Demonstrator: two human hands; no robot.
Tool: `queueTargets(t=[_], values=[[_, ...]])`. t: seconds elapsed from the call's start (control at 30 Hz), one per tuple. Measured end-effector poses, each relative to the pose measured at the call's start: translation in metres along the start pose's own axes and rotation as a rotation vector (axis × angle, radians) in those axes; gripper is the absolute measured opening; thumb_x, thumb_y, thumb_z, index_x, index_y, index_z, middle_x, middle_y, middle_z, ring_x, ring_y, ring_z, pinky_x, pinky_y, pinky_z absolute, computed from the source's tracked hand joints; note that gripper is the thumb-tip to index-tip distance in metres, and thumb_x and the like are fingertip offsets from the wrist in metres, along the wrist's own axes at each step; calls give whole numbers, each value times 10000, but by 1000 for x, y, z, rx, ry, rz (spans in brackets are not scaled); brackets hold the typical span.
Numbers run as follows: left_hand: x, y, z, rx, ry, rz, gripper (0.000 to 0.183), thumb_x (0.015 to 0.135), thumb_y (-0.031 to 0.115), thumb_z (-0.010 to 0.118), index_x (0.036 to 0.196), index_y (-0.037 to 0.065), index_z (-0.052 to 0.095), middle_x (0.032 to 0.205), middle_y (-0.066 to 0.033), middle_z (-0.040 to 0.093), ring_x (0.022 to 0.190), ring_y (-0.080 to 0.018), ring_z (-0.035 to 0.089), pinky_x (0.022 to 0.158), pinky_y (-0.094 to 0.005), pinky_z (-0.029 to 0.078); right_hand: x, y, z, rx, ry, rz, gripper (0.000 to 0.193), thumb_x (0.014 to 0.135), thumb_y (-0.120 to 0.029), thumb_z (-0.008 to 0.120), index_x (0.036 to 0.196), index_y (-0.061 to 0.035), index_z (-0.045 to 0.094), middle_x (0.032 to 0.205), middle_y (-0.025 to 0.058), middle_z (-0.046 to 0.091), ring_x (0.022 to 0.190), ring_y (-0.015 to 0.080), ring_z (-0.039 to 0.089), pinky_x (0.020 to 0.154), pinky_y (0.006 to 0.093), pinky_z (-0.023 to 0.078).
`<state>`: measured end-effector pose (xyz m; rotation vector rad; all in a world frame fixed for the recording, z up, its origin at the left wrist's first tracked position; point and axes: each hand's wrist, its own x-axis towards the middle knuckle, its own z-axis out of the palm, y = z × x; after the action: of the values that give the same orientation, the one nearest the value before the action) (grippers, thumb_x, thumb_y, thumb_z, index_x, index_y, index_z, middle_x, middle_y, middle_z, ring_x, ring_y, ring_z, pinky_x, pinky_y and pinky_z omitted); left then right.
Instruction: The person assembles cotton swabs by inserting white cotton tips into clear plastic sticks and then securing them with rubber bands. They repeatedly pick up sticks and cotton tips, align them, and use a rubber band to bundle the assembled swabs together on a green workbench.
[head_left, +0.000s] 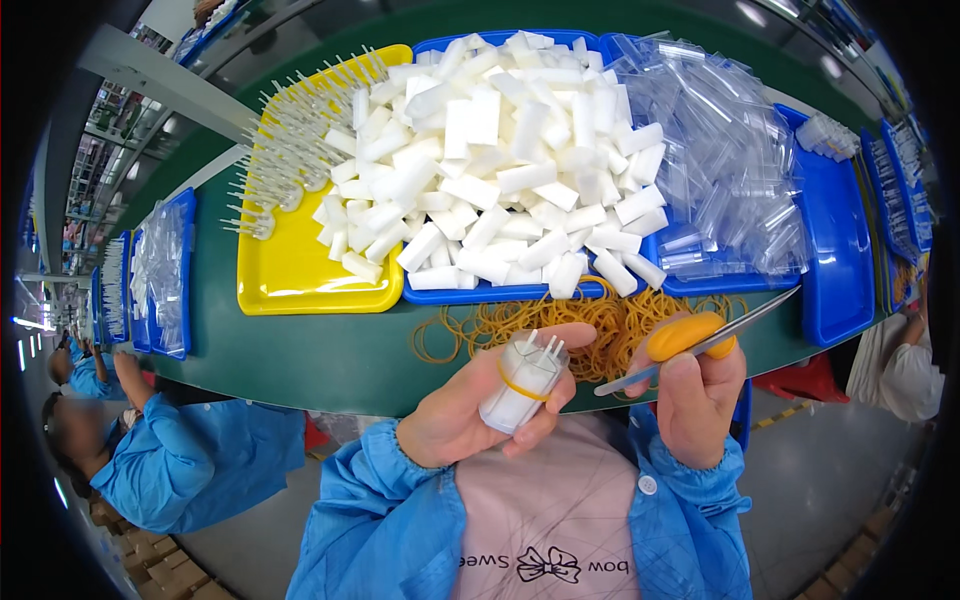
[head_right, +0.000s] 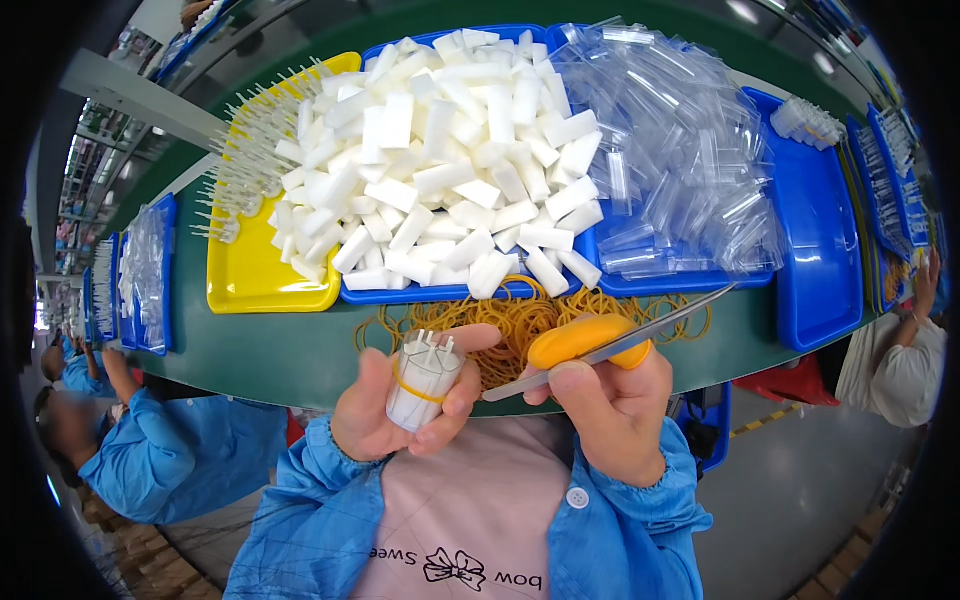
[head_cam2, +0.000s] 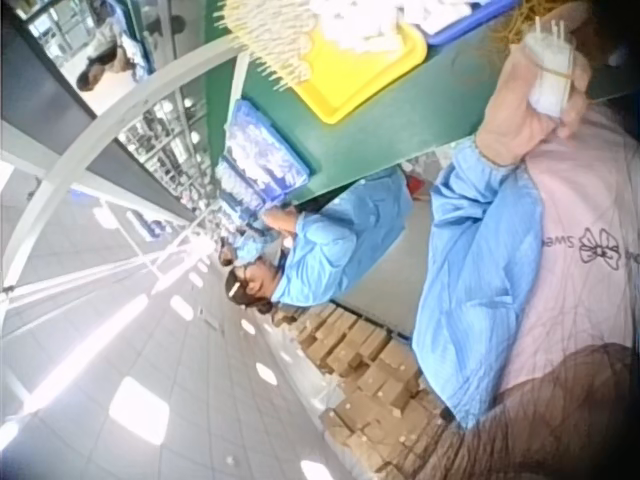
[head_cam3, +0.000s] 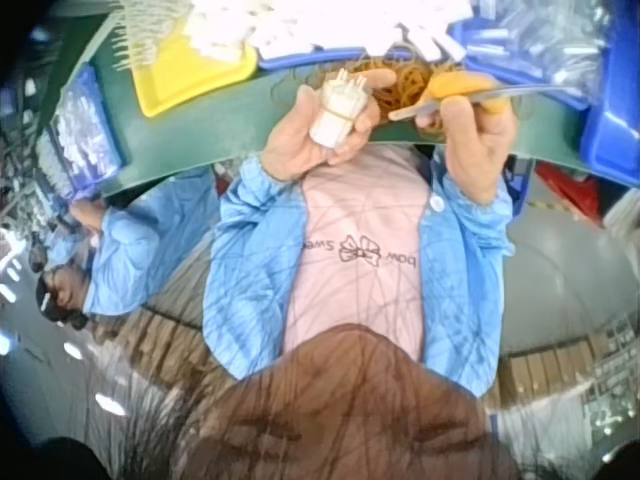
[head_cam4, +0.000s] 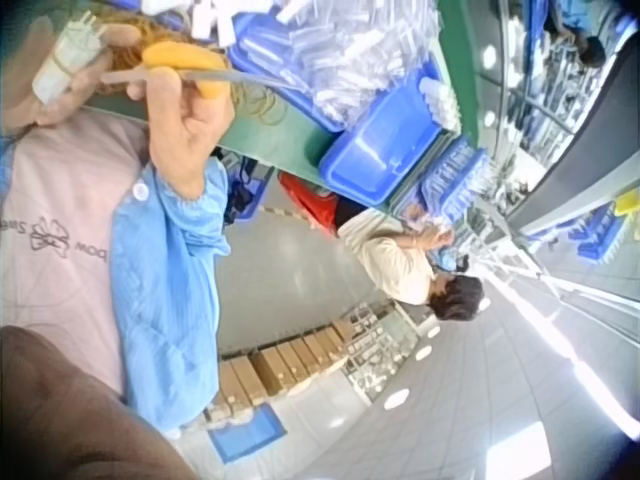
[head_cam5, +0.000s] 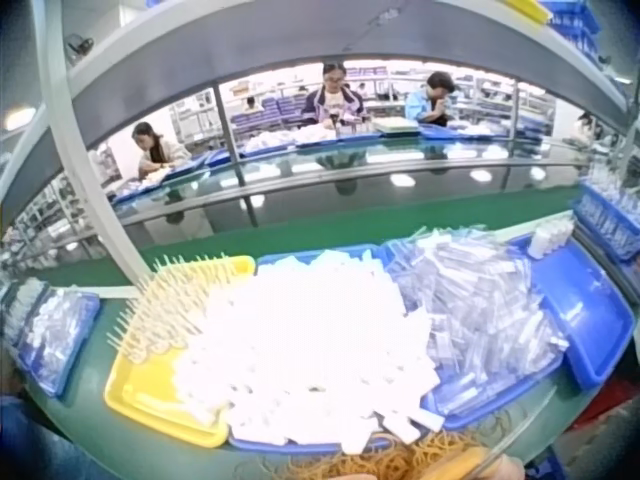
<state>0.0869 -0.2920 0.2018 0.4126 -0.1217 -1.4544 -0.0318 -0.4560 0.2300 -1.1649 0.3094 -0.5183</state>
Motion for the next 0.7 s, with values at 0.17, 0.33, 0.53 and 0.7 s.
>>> queueTargets(t=[0.17, 0.33, 0.53, 0.7], values=[[2, 7, 1, -28, 39, -73, 804, 812, 372, 614, 1406, 9, 212, 951, -99, 504, 599, -133, 499, 446, -222, 361, 0, 0, 0, -10, 14, 7, 169, 871, -72, 542, 982, 56, 554, 835, 135, 599, 696, 162, 588, 617, 271, 509], [1, 6, 1, -127, 33, -77, 853, 673, 192, 670, 1404, 60, 250, 1037, -97, 512, 601, -154, 487, 463, -235, 355, 0, 1, 0, 2, 18, 20, 172, 871, -73, 542, 985, 56, 552, 838, 134, 600, 698, 163, 589, 619, 270, 510], [1, 3, -7, -299, -48, -41, 862, 646, 147, 664, 1405, 104, 260, 1078, -113, 510, 584, -174, 482, 455, -247, 356, 0, 1, -2, 19, 10, 5, 179, 872, -72, 542, 995, 58, 549, 848, 136, 602, 701, 159, 587, 625, 272, 508], [2, 1, -11, -425, -84, -49, 806, 734, 256, 647, 1401, 54, 242, 889, -117, 489, 518, -162, 473, 384, -247, 397, -2, 2, -5, 26, 3, 12, 187, 877, -70, 535, 1008, 62, 548, 868, 137, 604, 707, 154, 585, 630, 268, 506]])
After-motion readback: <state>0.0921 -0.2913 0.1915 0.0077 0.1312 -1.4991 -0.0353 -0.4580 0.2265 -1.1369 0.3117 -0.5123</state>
